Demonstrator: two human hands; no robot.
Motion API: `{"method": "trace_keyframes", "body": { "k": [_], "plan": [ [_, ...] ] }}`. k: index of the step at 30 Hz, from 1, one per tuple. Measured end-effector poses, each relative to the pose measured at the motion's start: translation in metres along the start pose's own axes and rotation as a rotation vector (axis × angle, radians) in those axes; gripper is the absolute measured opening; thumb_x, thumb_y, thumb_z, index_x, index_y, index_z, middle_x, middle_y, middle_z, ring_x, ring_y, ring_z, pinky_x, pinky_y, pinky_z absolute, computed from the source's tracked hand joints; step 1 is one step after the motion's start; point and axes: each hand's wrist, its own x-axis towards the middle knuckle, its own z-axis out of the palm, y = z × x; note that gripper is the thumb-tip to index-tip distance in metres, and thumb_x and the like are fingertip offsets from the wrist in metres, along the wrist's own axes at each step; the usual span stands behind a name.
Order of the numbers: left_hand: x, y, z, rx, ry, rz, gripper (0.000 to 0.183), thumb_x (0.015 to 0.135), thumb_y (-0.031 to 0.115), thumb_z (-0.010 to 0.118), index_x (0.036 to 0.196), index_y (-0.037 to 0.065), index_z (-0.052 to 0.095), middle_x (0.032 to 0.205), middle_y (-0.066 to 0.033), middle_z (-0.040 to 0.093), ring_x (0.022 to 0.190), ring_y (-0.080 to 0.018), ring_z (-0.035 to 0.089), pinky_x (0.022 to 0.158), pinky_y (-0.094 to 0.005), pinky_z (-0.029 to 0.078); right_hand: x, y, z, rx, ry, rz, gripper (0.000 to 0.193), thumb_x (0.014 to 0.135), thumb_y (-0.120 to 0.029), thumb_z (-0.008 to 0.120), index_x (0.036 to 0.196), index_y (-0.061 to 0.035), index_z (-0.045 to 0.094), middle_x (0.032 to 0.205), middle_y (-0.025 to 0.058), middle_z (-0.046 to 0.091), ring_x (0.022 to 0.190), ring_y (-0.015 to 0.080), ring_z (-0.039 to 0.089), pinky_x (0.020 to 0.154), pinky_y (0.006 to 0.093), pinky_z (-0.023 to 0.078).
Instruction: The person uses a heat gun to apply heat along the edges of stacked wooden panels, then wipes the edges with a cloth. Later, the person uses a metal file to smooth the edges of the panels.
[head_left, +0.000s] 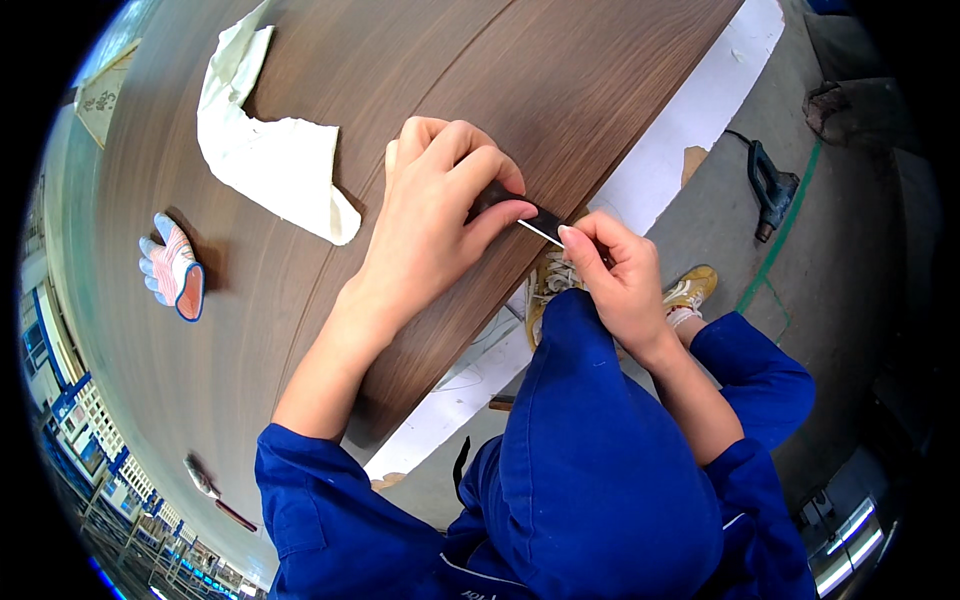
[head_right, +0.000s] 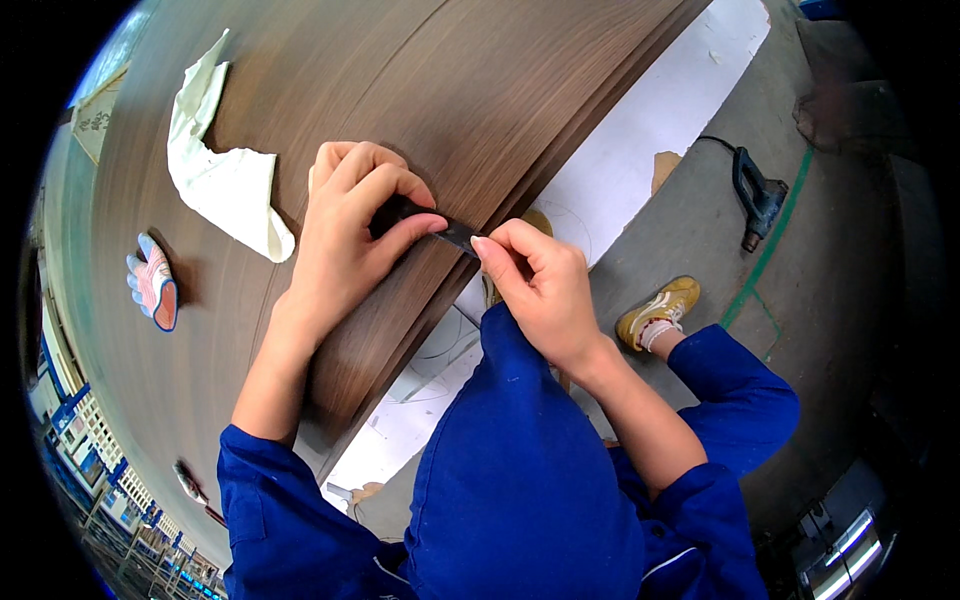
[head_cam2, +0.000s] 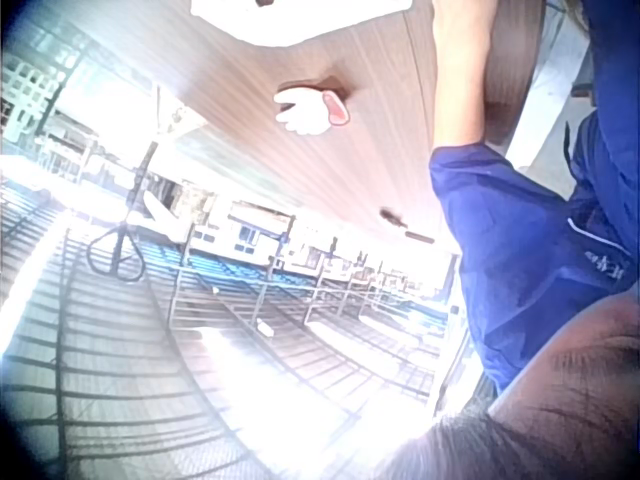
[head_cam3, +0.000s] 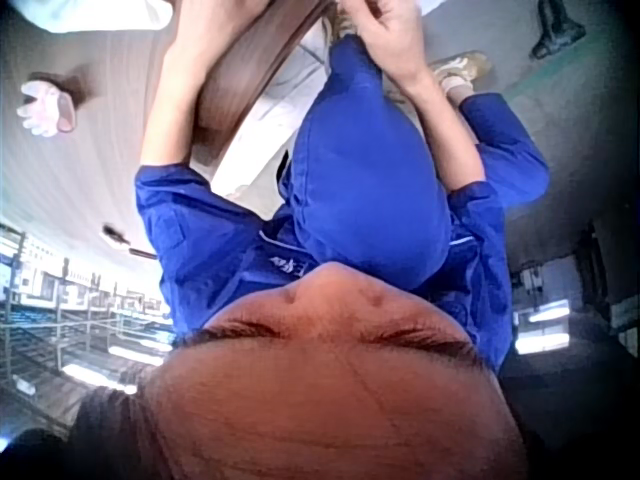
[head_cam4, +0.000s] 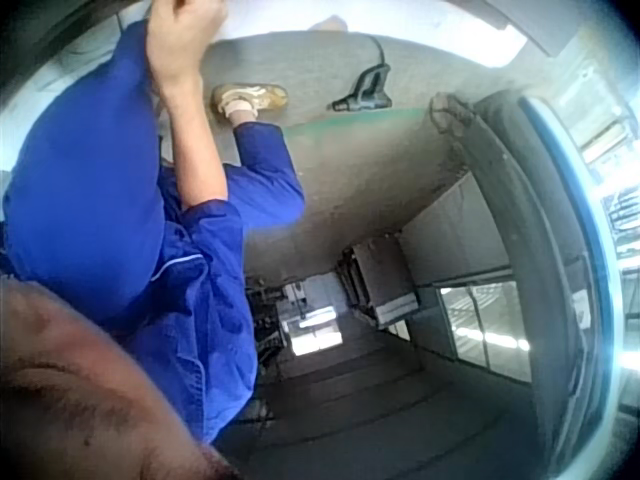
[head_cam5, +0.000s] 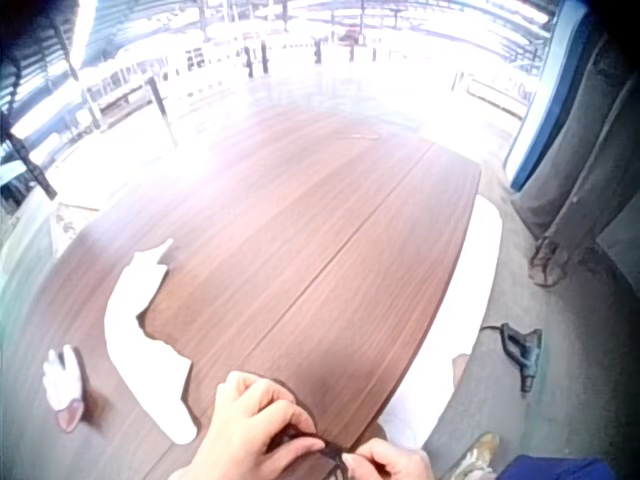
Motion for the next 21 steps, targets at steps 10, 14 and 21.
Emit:
{"method": "trace_keyframes", "body": {
  "k": [10,14,21],
  "plan": [
    [-0.009,0.001,-0.002,-0.011,-0.016,-0.028,0.023,0.066,0.014,0.08,0.081,0.009,0.063,0.089,-0.0021,0.057,0.094,-0.0248,0.048,0.083,-0.0355,0.04,-0.004,0.003,0.005,-0.029,0.001,-0.043,0.016,0.091,-0.011,0.063,0.081,0.0008,0.061,0.059,0.0005,0.049,0.055,0.0043,0.042,0.048,0.0237,0.035],
    [-0.01,0.001,-0.003,-0.025,-0.019,-0.027,0.023,0.066,0.014,0.08,0.08,0.009,0.063,0.088,-0.0021,0.056,0.094,-0.0246,0.047,0.083,-0.0357,0.04,-0.006,0.002,0.005,-0.019,-0.02,-0.005,0.016,0.091,-0.011,0.063,0.08,0.0011,0.06,0.06,0.0016,0.051,0.055,0.0049,0.043,0.049,0.0241,0.035],
    [-0.013,0.0,-0.006,-0.024,-0.039,-0.02,0.023,0.066,0.014,0.08,0.08,0.009,0.063,0.088,-0.0021,0.056,0.093,-0.0244,0.047,0.083,-0.0355,0.039,-0.009,0.004,0.009,-0.025,-0.015,-0.033,0.016,0.09,-0.011,0.064,0.079,0.0013,0.06,0.061,0.0019,0.053,0.055,0.0054,0.044,0.049,0.0236,0.036]
  ]
}}
